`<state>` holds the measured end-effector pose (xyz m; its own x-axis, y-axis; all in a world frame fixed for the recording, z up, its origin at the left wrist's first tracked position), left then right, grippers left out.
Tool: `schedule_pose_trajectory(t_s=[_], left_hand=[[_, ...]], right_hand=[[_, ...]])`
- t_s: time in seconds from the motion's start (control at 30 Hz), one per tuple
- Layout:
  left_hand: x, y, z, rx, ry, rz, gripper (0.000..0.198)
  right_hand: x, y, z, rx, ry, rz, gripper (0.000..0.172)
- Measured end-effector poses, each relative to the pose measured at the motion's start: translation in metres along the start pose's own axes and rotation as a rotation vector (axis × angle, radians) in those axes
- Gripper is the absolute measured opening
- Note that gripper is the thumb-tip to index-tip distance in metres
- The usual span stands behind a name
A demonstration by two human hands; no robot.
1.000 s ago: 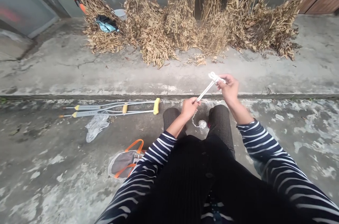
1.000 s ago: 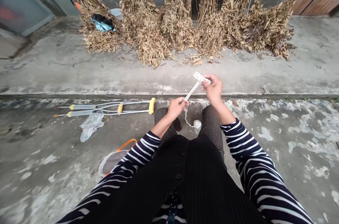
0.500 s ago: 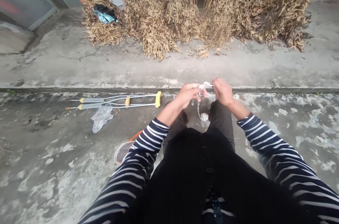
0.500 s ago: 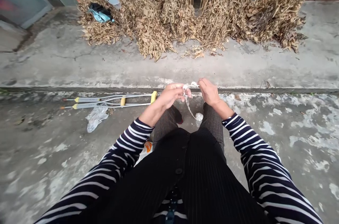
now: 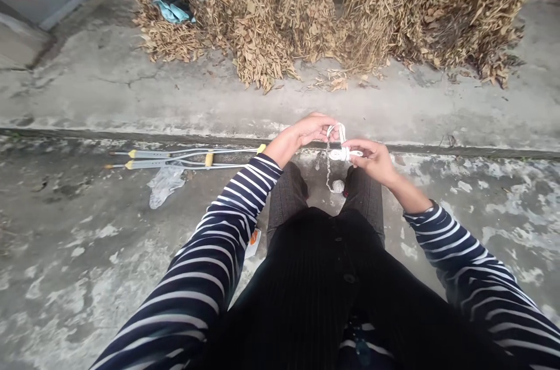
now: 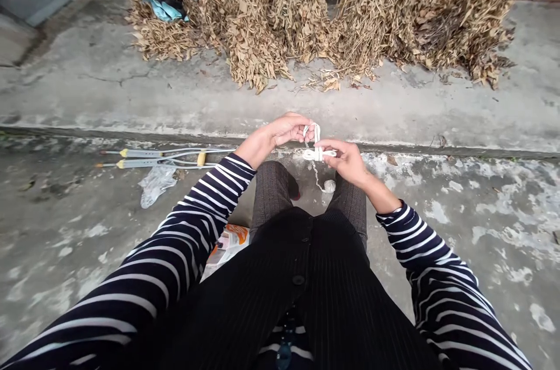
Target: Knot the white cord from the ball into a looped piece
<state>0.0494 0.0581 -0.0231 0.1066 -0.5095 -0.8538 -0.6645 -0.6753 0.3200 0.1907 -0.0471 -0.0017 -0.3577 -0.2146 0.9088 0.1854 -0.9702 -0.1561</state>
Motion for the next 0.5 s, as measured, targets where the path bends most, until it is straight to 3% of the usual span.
schedule_pose_trajectory(t_s=[0.13, 0.2, 0.27, 0.33, 0.5], left_hand=[[0.014, -0.006, 0.014, 0.015, -0.155, 0.083, 0.013], [0.021, -0.007, 0.021, -0.103, -0.222, 0.047, 0.008], [0.022, -0.003, 0.024, -0.269, -0.243, -0.111, 0.013], [0.022, 0.008, 0.015, -0.354, -0.18, -0.301, 0.023], [0.034, 0.031, -0.029, -0.246, 0.016, -0.48, 0.039]], right_hand=[[0.016, -0.012, 0.009, -0.053, -0.193, -0.11, 0.04], [0.018, -0.019, 0.016, -0.127, -0.259, -0.143, 0.041], [0.017, -0.026, 0.021, -0.162, -0.309, -0.177, 0.043], [0.013, -0.03, 0.023, -0.173, -0.362, -0.22, 0.045], [0.0, -0.033, 0.02, -0.164, -0.447, -0.353, 0.049]])
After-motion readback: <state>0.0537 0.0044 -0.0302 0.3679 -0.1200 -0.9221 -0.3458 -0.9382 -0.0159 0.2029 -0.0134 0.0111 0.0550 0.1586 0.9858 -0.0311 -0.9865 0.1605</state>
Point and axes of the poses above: each hand's wrist, its own y-axis away from the middle knuckle, its own z-axis out of the back of the hand, x = y × z, the point moved 7 cm from there along -y, towards the middle knuckle, and after that the axes turned 11 degrees about y, right-handed, at the moved point
